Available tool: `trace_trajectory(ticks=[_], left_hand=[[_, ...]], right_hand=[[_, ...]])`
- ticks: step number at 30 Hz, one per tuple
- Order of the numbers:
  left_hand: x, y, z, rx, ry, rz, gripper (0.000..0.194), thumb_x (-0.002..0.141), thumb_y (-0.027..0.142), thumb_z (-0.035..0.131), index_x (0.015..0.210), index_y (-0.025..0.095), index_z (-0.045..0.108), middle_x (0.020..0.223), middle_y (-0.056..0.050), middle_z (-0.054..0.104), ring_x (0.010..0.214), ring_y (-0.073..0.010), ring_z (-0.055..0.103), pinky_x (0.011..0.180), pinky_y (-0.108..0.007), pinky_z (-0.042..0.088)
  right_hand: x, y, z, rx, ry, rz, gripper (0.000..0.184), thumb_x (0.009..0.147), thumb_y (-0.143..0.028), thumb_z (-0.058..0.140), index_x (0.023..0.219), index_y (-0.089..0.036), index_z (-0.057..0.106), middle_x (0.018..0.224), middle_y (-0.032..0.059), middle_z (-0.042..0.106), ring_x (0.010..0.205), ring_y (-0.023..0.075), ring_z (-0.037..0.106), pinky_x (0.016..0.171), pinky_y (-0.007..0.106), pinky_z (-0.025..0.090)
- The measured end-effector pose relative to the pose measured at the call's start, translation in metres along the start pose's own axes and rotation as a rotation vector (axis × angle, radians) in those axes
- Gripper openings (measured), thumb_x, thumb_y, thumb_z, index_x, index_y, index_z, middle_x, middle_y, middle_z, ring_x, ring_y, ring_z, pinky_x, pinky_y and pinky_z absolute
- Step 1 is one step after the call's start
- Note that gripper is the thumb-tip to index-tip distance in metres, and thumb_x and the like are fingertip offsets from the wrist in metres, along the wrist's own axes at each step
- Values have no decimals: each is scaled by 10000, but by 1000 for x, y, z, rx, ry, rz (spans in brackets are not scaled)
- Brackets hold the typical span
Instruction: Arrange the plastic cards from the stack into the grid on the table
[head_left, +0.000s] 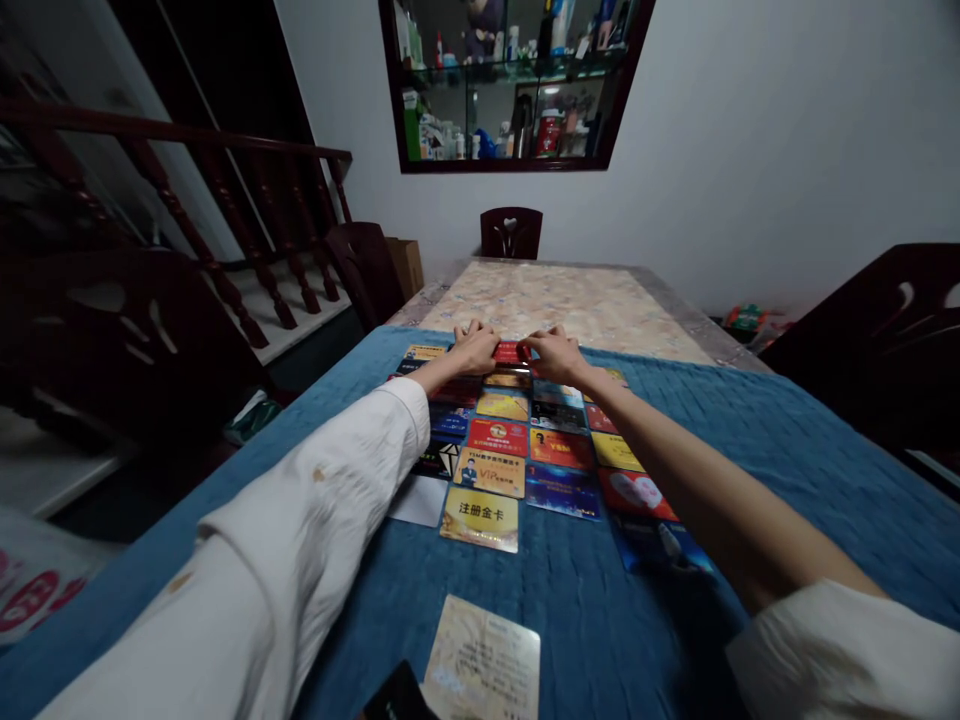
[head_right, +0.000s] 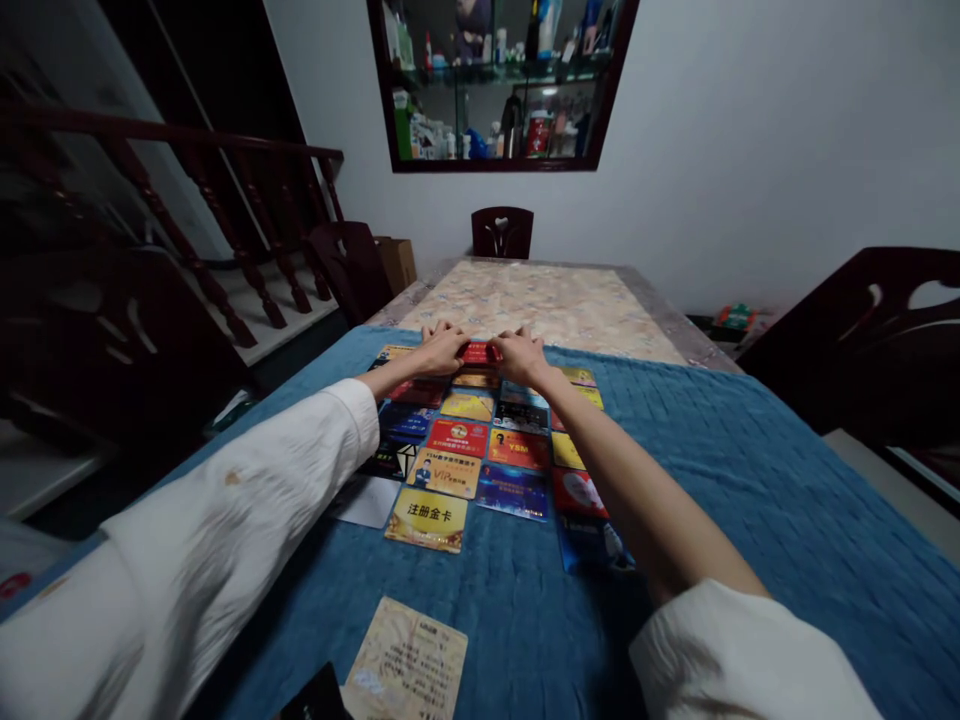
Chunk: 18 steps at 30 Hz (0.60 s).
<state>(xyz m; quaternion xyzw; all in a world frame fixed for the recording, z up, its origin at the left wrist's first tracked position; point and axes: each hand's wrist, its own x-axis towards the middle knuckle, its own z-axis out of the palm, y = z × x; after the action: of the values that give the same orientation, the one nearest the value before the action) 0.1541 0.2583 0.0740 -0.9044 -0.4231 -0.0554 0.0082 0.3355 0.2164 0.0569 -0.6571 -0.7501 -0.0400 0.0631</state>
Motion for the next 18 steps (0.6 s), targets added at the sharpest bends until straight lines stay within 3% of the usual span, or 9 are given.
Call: trace_trajectory(ticks=[6,18], left_hand=[[19,-4,14,-6,-37,-5,360,785,132,591,1133,177,671,1376,-162,567,1336,-385,360,1078,-642,316],[37,-15,26,-35,-109,-15,271,732,98,606,974,184,693,1170,-141,673,1301,-381,389,1093,-644,266]], right_hand=[[15,8,14,-1,-51,42,491,882,-268,531,1360,-311,633,1455,90,583,1288,397,431,918,508,425],[30,14,24,11,-132,45,595,817,-249,535,1399,-335,624,1442,82,611,1316,407,441,948,525,438]])
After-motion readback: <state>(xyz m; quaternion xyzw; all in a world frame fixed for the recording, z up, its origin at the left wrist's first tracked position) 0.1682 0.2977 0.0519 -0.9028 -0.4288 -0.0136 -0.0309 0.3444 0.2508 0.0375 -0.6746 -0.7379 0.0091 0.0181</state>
